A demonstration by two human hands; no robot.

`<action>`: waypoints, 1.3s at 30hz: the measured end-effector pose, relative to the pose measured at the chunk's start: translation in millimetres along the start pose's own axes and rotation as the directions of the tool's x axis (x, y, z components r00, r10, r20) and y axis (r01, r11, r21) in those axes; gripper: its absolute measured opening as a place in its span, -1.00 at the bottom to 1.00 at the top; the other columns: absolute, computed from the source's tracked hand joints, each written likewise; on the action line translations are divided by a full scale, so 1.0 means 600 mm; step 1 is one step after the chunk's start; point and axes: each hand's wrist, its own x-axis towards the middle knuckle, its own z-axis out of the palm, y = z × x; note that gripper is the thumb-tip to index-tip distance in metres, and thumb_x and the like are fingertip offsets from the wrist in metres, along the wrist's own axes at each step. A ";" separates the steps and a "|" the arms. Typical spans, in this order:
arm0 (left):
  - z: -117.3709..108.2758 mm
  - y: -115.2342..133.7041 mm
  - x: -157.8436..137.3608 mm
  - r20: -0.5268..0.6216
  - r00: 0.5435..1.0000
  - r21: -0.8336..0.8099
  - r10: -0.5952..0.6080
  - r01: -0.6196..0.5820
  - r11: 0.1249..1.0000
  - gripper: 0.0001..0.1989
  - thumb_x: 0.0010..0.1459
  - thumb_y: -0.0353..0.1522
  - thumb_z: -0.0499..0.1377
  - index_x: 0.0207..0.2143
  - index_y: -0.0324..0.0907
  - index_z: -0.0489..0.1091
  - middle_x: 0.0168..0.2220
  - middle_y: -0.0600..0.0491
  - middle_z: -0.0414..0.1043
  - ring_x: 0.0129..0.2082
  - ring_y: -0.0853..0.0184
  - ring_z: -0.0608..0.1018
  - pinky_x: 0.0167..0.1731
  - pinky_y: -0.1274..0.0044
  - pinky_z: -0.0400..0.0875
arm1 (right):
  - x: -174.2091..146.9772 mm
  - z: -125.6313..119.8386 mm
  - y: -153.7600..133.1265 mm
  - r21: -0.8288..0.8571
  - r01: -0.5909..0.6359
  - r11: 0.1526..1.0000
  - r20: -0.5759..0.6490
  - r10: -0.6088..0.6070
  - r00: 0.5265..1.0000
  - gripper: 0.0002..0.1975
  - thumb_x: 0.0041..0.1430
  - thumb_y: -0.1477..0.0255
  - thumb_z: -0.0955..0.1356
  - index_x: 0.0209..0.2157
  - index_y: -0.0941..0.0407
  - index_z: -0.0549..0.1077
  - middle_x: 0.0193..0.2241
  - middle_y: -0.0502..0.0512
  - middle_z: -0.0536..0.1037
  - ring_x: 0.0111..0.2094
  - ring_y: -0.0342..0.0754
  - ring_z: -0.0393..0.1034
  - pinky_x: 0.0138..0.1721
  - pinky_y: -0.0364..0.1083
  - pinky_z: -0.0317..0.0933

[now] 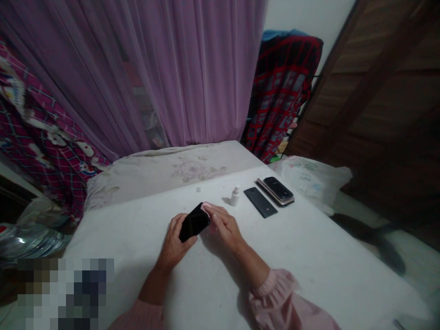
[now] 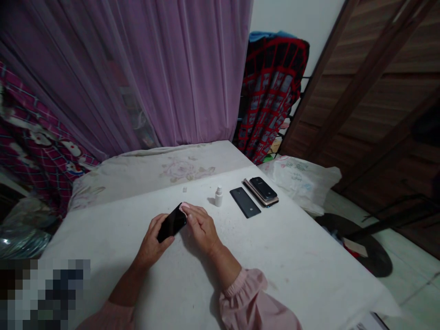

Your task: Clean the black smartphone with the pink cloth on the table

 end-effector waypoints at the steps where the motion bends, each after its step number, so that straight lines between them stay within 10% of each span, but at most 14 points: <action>1: 0.000 0.001 0.000 0.004 1.000 -0.008 0.001 -0.001 1.000 -0.45 0.04 -0.20 0.18 0.10 -0.12 0.23 0.07 -0.12 0.28 0.12 0.05 0.36 0.13 0.18 0.24 | -0.008 -0.003 -0.005 0.000 0.016 1.000 0.008 -0.016 1.000 -0.59 0.37 0.19 0.14 0.04 -0.03 0.48 0.04 0.11 0.52 0.11 0.01 0.35 0.13 0.11 0.21; 22: 0.002 -0.001 0.002 -0.012 1.000 -0.015 -0.009 0.009 1.000 -0.47 0.04 -0.24 0.17 0.09 -0.10 0.24 0.05 -0.08 0.30 0.11 0.08 0.37 0.13 0.20 0.25 | -0.036 -0.013 -0.020 0.088 -0.026 0.996 0.059 0.021 0.998 -0.57 0.37 0.16 0.12 0.05 -0.05 0.47 0.05 0.08 0.51 0.15 0.03 0.31 0.17 0.12 0.18; 30: 0.000 -0.006 0.003 -0.019 0.999 -0.042 -0.029 0.029 0.999 -0.49 0.08 -0.19 0.13 0.09 -0.12 0.24 0.06 -0.10 0.29 0.11 0.08 0.36 0.13 0.19 0.24 | 0.039 0.034 0.029 0.217 -0.135 0.967 -0.008 0.140 0.990 -0.49 0.31 0.03 0.14 0.00 0.00 0.52 0.04 0.13 0.52 0.12 0.06 0.35 0.16 0.12 0.21; 39: -0.003 -0.013 0.002 -0.022 1.000 -0.072 -0.014 0.012 0.997 -0.49 0.11 -0.14 0.11 0.08 -0.14 0.25 0.05 -0.12 0.30 0.11 0.08 0.37 0.13 0.21 0.26 | -0.025 0.014 -0.026 0.191 -0.084 0.978 0.019 0.082 0.996 -0.55 0.36 0.12 0.13 0.06 -0.03 0.47 0.08 0.07 0.48 0.19 0.01 0.26 0.22 0.10 0.11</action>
